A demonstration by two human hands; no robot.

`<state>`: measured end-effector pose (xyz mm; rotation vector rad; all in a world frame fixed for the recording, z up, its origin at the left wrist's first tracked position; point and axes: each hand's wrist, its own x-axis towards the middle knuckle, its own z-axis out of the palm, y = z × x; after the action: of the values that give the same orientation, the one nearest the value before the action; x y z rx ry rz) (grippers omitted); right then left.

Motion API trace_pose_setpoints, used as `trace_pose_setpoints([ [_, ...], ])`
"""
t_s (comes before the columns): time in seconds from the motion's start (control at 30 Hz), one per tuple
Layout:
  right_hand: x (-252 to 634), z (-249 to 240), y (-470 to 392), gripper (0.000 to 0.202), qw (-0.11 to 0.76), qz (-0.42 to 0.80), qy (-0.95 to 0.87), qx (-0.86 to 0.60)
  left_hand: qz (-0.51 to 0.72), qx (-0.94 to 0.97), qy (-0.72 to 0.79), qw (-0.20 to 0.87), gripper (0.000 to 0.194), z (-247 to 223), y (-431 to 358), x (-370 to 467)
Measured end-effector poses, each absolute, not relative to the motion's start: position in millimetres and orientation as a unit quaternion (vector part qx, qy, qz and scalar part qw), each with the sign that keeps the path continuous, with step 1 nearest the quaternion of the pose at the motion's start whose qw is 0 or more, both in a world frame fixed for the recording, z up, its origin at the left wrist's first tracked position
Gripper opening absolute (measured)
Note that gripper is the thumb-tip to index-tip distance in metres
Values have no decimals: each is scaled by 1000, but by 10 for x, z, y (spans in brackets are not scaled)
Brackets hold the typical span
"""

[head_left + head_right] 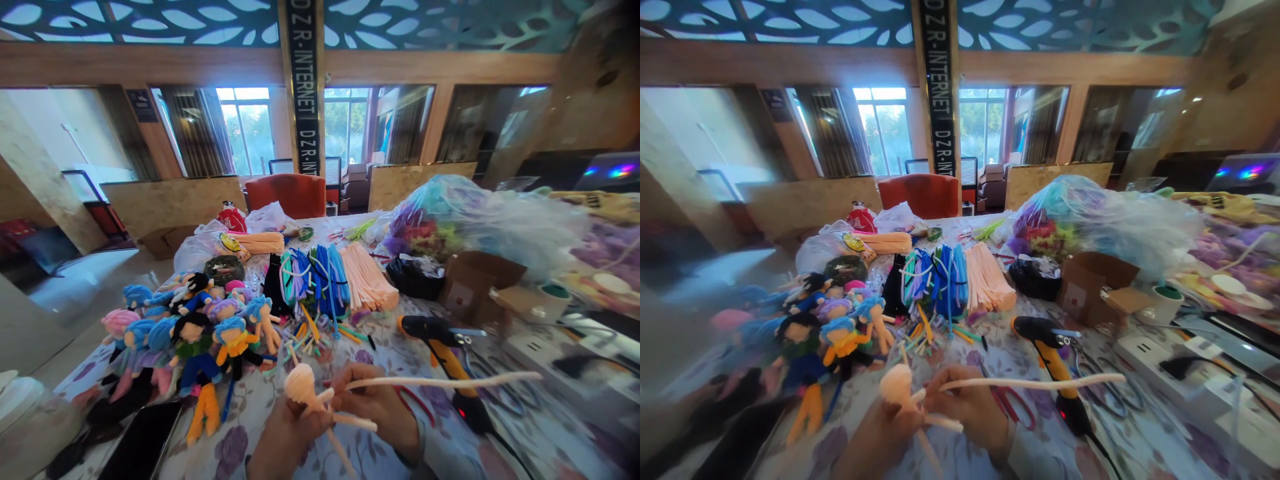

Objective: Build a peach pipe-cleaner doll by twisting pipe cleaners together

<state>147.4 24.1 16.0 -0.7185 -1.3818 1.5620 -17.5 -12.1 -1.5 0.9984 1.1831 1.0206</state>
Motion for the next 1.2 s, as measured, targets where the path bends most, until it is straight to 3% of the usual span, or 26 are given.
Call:
trace_pose_setpoints([
  [0.27, 1512, 183, 304, 24, 446, 668, -515, -300, 474, 438, 520, 559, 29, 39, -109, -149],
  [0.47, 1481, 112, 291, 36, 447, 677, -495, -310, 395, 460, 594, 528, 33, 132, -140, -156],
  [0.67, 1518, 149, 252, 26, 442, 538, -625, -354, 436, 467, 619, 457, 30, 269, -121, -131],
  [0.93, 1457, 146, 155, 15, 461, 358, -730, -354, 479, 405, 583, 516, 34, 154, -112, -126],
  [1.2, 1420, 209, 121, 18, 481, 438, -659, -378, 533, 364, 486, 589, 35, -145, -61, -142],
])
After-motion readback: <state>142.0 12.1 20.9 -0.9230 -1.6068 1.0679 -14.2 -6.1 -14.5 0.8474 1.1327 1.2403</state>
